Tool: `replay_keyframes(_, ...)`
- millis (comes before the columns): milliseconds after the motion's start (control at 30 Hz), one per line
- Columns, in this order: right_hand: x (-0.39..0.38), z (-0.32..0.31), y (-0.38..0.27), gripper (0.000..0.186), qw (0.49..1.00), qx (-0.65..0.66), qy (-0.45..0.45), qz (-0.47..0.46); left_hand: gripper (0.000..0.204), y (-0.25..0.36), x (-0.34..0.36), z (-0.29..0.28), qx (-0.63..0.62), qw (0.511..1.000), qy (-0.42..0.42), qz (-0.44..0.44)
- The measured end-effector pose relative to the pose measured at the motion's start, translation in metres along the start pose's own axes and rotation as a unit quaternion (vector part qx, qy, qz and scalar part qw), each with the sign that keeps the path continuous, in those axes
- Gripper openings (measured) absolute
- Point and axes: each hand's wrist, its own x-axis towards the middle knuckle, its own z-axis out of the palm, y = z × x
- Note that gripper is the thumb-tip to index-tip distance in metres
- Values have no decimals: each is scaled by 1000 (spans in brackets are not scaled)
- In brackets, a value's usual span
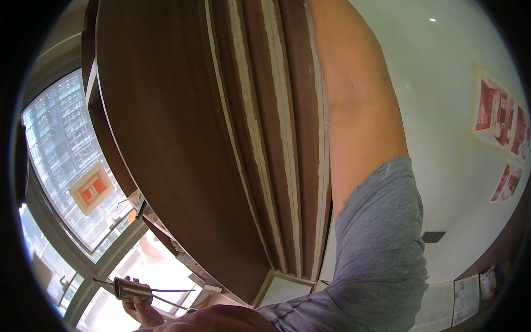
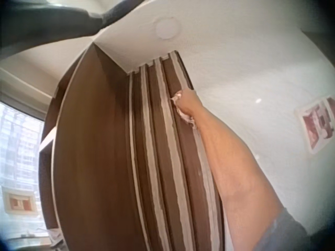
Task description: The person applies a dark finish to the grooves of a curved wooden ceiling panel using a small brush and a metal can. He repeatedly dips the brush, paints the recessed lines, and wipes the surface with a cloth.
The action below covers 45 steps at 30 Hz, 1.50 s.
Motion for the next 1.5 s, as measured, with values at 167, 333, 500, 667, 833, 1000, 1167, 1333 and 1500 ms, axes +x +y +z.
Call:
replay_keyframes(167,8,13,-16,24,997,-62,16,30,80,-14,11,11,10,1000,-8,0)
replay_keyframes(333,12,15,-14,21,997,-58,56,13,81,-32,14,12,11,1000,-2,-12)
replay_keyframes(500,17,20,-18,22,993,-110,40,11,81,-52,9,-2,20,999,29,-3)
replay_keyframes(667,40,27,4,24,976,-215,6,-40,77,-48,4,4,34,998,46,-29)
replay_keyframes(833,45,32,14,25,969,-233,-27,-76,76,-48,-4,0,28,997,58,-42)
replay_keyframes(1000,45,34,25,27,962,-243,-54,-111,80,-40,-2,7,29,997,56,-46)
replay_keyframes(1167,44,36,31,28,954,-250,-78,-147,68,3,0,30,15,998,14,-59)
replay_keyframes(1333,40,33,47,29,944,-256,-97,-183,76,-9,4,19,25,999,11,-46)
replay_keyframes(1500,34,30,53,30,933,-260,-116,-218,87,-28,12,1,10,999,-16,-49)
